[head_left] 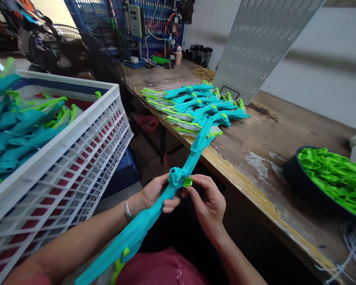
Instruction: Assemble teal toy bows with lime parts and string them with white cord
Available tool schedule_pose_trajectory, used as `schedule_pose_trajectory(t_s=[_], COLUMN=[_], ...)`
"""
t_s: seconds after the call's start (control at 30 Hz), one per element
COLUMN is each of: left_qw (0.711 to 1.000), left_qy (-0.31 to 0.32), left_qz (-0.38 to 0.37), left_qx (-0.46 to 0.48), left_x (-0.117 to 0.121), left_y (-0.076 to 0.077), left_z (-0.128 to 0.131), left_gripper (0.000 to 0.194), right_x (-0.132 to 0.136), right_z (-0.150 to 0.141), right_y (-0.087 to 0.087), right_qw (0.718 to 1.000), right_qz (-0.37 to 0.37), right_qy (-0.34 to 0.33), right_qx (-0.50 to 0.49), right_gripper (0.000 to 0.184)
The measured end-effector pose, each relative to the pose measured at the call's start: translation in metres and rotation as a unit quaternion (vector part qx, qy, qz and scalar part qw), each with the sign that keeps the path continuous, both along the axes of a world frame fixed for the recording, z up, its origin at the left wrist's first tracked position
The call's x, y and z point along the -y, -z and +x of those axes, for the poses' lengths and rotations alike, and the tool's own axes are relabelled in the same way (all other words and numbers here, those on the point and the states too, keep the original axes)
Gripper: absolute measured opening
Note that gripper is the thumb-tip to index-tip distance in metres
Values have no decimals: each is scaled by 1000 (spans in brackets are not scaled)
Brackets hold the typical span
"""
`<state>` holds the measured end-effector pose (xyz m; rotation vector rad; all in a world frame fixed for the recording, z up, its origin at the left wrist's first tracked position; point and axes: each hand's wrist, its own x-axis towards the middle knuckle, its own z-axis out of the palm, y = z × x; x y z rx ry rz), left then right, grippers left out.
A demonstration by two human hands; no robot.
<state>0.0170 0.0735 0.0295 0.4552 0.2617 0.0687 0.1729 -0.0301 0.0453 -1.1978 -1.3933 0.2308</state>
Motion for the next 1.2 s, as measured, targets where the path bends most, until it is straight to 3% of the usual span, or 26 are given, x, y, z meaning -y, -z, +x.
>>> schedule_pose_trajectory(t_s=[0.27, 0.43, 0.67, 0.77, 0.87, 1.03, 1.1, 1.2], left_qw=[999, 995, 988, 991, 996, 997, 995, 993], left_qy=[-10, -49, -92, -76, -52, -50, -56, -54], left_qz=[-17, -59, -102, -96, -63, 1, 18, 27], left_qx=[-29, -71, -73, -44, -35, -57, -75, -102], left_x=[2, 5, 11, 14, 17, 21, 23, 26], left_y=[-3, -8, -9, -6, 0, 7, 7, 13], left_z=[8, 11, 10, 9, 8, 8, 7, 6], left_gripper=[55, 58, 52, 38, 37, 38, 31, 23], right_x=[0, -4, -8, -13, -19, -25, -24, -20], right_z=[0, 0, 20, 35, 47, 51, 47, 41], right_y=[1, 4, -6, -16, -31, -59, -62, -57], right_qw=[996, 991, 977, 961, 939, 867, 843, 827], right_qz=[29, 40, 35, 37, 44, -3, -13, -18], right_qy=[25, 37, -47, -114, -138, -224, -250, -255], right_qx=[80, 124, 203, 250, 311, 445, 477, 501], right_gripper=[24, 25, 15, 12, 25, 35, 38, 33])
